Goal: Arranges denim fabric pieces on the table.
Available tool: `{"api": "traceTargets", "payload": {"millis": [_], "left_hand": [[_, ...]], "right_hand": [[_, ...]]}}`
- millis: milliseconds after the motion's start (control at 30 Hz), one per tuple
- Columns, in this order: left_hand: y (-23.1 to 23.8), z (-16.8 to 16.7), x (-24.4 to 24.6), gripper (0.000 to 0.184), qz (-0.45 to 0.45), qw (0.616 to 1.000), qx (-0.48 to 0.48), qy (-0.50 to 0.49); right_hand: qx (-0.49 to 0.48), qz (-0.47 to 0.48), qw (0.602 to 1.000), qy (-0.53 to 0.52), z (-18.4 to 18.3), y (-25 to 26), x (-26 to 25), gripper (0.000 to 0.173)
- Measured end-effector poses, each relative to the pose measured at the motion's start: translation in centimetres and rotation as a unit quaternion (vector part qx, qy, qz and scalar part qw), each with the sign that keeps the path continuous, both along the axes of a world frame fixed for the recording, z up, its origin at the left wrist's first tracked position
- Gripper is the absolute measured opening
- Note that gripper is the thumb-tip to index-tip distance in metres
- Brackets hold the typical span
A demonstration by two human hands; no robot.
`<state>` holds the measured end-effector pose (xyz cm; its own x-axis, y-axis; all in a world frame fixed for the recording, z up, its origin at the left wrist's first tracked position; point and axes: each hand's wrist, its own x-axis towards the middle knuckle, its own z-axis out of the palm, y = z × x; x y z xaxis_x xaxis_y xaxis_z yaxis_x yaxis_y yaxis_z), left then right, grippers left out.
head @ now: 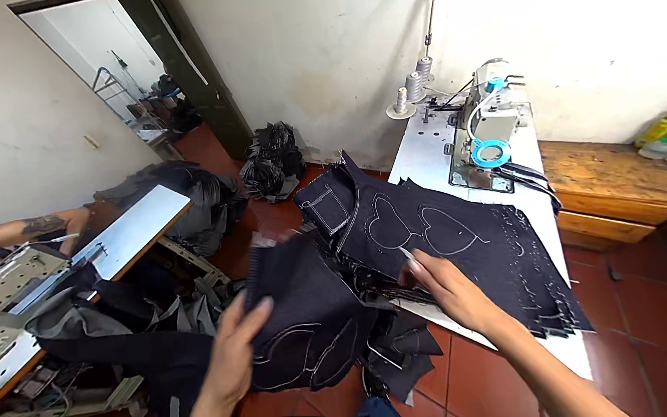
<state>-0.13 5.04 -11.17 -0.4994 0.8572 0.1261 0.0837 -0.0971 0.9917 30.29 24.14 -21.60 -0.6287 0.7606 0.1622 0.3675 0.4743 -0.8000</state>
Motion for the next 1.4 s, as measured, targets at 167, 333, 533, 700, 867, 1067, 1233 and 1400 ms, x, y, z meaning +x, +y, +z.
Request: {"api": "traceTargets", "payload": {"millis": [167, 333, 533, 700, 867, 1067, 1233, 1400], "left_hand": [[-5.6, 10.9, -0.7, 0.036, 0.004, 0.986, 0.164, -0.034], [-1.2, 8.7, -3.1, 0.037, -0.084, 0.974, 0.207, 0.018], [7.0, 3.5, -2.5, 0.026, -0.158, 0.916, 0.271, 0.248], [16.6, 3.8, 1.8, 0.026, -0.035, 0.887, 0.377, 0.266], [26.6, -1.4, 4.4, 0.073, -0.028, 0.948, 0.057, 0.311], [30.8, -7.1, 6.2, 0.084, 0.018, 0.868, -0.217, 0.446], [32.2, -3.8, 6.6, 0.077, -0.063, 0.831, -0.361, 0.419], [26.1, -3.6, 0.5, 0.039, -0.009, 0.845, -0.11, 0.523]], "right_hand": [[-0.313, 0.025, 0.917, 0.245, -7.8, -9.3, 0.6, 0.079], [-0.332, -0.073, 0.785, 0.518, -2.9, -10.0, -2.0, 0.039], [-0.031, -0.268, 0.898, 0.348, 4.7, -7.0, 13.8, 0.033], [0.095, -0.407, 0.866, 0.275, 10.5, -3.9, 18.2, 0.036], [0.015, -0.492, 0.863, 0.11, 5.8, 5.8, 18.8, 0.033], [-0.091, -0.507, 0.846, -0.136, -7.0, 14.7, 15.4, 0.037], [0.042, -0.19, 0.98, -0.044, -0.5, 10.1, -3.5, 0.066], [0.156, -0.108, 0.98, -0.067, -1.6, 9.7, -10.0, 0.049]]}}
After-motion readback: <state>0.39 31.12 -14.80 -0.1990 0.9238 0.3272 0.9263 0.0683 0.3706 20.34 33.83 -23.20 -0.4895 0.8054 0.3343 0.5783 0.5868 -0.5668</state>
